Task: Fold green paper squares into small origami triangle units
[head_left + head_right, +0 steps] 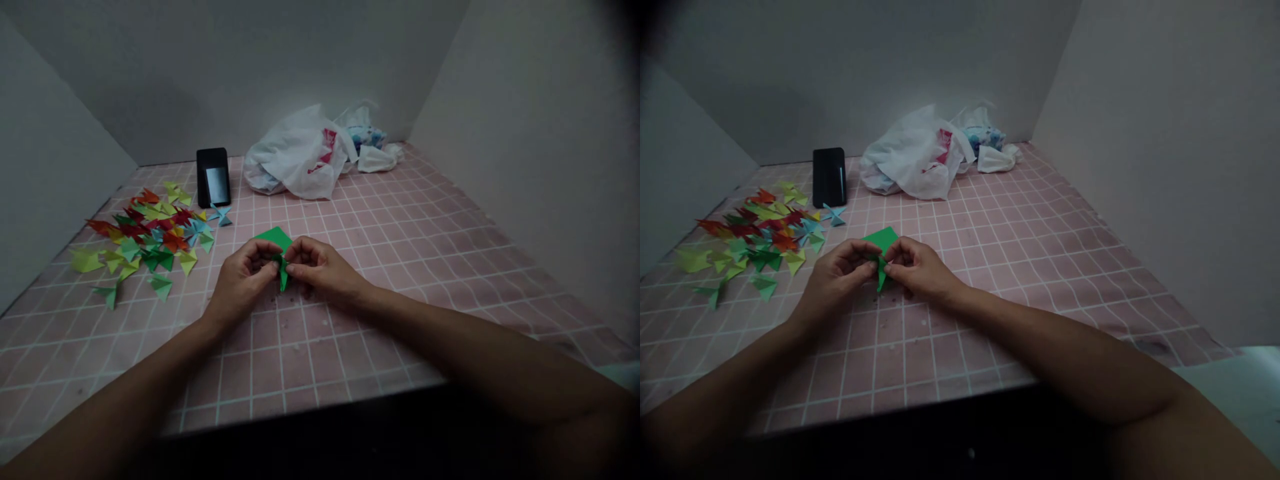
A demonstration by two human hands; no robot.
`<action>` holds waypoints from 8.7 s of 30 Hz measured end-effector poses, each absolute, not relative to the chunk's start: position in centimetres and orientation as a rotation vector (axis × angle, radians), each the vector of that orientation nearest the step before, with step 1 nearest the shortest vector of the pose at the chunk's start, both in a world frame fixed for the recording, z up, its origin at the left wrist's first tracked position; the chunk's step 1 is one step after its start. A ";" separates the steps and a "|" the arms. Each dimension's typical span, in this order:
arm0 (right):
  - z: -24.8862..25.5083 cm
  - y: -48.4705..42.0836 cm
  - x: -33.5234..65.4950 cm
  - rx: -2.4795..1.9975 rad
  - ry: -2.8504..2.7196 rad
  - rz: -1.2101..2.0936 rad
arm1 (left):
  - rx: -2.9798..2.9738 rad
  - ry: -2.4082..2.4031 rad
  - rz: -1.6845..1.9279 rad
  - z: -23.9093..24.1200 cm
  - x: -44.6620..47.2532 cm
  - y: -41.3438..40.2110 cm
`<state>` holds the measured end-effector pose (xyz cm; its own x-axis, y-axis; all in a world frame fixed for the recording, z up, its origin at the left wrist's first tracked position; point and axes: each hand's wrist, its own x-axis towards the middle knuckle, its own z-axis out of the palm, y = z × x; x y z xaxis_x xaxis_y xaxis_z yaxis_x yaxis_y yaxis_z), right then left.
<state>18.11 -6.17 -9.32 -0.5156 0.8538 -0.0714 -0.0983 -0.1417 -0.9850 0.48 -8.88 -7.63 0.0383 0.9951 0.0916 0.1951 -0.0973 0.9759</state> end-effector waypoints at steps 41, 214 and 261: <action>-8.9 -6.3 18.2 -0.917 -1.463 1.706 | 1.498 1.298 1.152 -7.4 0.3 -9.0; -9.2 -7.4 17.6 -0.838 -1.653 1.346 | 1.897 1.341 1.557 -8.6 1.0 -9.6; -9.5 -6.5 17.8 -0.906 -1.409 1.450 | 1.573 1.315 1.272 -8.2 0.6 -9.1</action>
<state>17.82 -6.55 -9.46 -0.3328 0.9396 0.0798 -0.1068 0.0466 -0.9932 0.59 -9.13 -8.17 -0.0039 0.9716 0.2367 0.2691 -0.2269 0.9360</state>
